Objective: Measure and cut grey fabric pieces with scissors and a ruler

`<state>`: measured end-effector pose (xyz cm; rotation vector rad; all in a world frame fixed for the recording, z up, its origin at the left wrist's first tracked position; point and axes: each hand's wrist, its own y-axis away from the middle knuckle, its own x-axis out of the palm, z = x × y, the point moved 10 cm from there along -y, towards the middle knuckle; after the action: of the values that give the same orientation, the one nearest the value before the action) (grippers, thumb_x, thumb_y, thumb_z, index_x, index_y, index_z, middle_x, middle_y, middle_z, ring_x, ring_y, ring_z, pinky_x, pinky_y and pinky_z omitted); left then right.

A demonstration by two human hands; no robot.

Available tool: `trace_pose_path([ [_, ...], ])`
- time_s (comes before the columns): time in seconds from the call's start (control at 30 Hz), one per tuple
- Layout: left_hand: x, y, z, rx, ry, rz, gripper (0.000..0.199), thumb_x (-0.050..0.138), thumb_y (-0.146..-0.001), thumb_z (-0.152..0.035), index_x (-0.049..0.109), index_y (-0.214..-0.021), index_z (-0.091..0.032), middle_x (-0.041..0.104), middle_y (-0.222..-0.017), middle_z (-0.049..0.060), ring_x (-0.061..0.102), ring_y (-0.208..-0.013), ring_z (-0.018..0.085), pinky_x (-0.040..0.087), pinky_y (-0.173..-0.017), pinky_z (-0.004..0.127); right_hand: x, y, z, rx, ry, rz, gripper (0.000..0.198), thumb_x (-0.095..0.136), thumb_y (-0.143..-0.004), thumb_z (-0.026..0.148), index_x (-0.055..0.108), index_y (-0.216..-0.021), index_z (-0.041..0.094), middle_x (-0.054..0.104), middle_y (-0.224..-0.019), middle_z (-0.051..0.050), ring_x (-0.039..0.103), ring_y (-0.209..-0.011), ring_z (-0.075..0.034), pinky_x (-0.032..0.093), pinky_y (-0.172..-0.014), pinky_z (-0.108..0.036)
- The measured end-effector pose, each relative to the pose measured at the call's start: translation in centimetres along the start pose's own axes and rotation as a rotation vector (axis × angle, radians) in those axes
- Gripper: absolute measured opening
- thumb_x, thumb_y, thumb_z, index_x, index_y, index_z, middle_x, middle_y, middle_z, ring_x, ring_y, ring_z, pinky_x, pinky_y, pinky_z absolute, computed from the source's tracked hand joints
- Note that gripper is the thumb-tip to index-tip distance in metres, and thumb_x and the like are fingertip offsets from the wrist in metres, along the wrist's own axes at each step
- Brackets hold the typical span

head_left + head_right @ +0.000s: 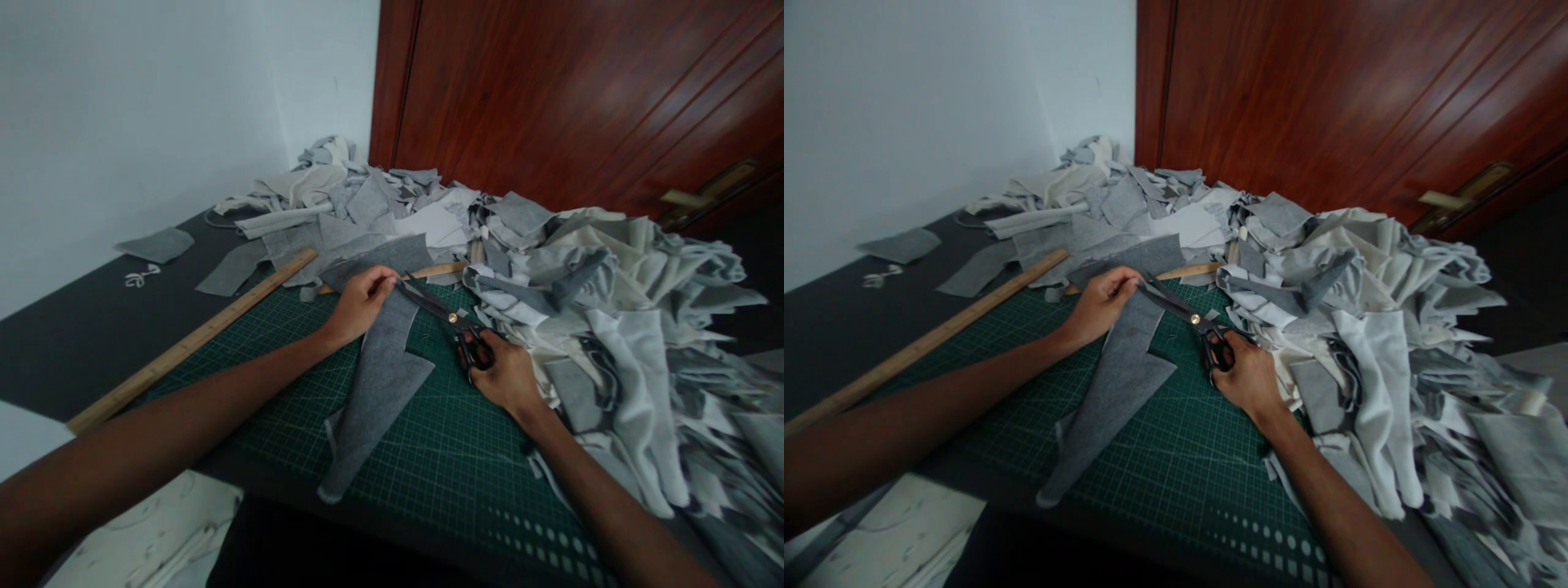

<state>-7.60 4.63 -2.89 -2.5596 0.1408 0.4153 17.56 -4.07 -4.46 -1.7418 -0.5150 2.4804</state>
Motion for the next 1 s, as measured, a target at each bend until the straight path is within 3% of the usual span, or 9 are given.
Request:
trace_pose_path([
  [0.3,-0.4,-0.2,1.0,-0.061,0.022,-0.045,0.027,0.051,-0.103,-0.041,0.064,-0.096,-0.019,0.065,-0.082,0.001,0.059,-0.075,0.016,0.048,-0.07,0.027,0.1,0.0,0.1,0.003,-0.033,0.034,0.014,0.061,-0.076,0.03,0.063,-0.085,0.02,0.061,-0.063,0.0,0.05,-0.052,-0.016,0.032,-0.053,-0.028],
  [0.7,-1.2,-0.2,1.0,-0.101,0.056,-0.115,0.03,0.044,-0.105,-0.048,0.055,-0.092,-0.023,0.054,-0.079,0.0,0.051,-0.077,0.017,0.046,-0.075,0.03,0.0,0.0,0.2,-0.004,-0.024,0.007,0.02,0.062,-0.077,0.029,0.067,-0.092,0.019,0.063,-0.067,-0.001,0.056,-0.057,-0.018,0.035,-0.056,-0.028],
  [1.0,-0.4,-0.1,0.2,-0.067,0.06,-0.032,0.028,0.045,-0.106,-0.042,0.06,-0.096,-0.021,0.061,-0.084,0.001,0.057,-0.081,0.017,0.05,-0.078,0.029,-0.2,0.0,0.0,0.024,-0.039,-0.003,0.021,0.061,-0.075,0.03,0.067,-0.092,0.019,0.061,-0.065,0.0,0.053,-0.054,-0.016,0.034,-0.054,-0.027],
])
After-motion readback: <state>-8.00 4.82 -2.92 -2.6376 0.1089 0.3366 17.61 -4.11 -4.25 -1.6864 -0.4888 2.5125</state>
